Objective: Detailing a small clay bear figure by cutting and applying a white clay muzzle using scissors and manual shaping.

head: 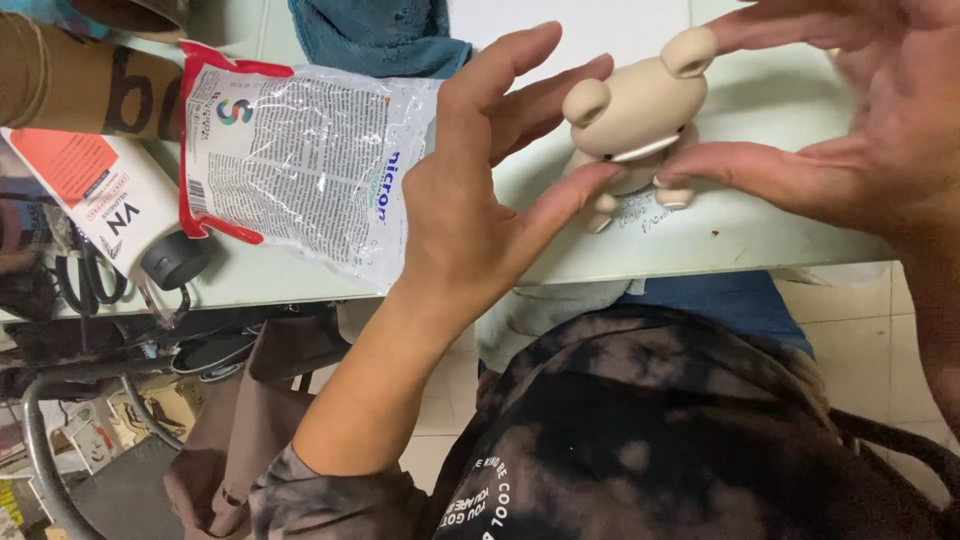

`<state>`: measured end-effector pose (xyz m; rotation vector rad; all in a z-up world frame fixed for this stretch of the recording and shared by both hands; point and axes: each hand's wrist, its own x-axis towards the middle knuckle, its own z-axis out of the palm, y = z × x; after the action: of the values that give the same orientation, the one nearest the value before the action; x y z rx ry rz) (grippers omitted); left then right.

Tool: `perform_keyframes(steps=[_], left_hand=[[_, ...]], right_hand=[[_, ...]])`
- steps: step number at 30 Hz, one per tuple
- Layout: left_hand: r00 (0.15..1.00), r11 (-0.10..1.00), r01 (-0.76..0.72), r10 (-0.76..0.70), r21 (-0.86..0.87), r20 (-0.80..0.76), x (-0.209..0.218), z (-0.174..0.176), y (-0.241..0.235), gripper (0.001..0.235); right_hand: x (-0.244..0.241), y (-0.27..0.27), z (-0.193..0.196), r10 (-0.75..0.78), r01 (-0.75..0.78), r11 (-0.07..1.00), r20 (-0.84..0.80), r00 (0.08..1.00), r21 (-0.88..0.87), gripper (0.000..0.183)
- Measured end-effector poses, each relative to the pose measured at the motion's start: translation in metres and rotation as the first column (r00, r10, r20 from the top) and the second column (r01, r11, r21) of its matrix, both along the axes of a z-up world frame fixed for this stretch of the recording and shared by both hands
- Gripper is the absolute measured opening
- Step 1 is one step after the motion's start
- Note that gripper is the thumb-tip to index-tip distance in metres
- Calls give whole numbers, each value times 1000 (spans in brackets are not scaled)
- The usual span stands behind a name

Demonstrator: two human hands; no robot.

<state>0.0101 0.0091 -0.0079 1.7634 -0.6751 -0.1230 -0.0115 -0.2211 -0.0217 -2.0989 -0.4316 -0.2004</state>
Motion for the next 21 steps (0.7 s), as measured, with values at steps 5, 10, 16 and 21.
perform_keyframes(steps=[5,10,16,21], left_hand=[[996,994,-5,-5,109,90,5,7,-1,71],[999,997,-19,16,80,45,4,15,-7,69],[999,998,-44,44,52,10,5,16,-9,68],[999,997,-51,50,61,8,6,19,-10,67]], right_hand=[[7,1,2,17,-16,999,-9,1000,46,85],[9,0,4,5,-6,999,23,1000,39,79],[12,-3,0,-11,13,999,54,998,-51,61],[16,-5,-2,69,-61,996,133,989,-60,74]])
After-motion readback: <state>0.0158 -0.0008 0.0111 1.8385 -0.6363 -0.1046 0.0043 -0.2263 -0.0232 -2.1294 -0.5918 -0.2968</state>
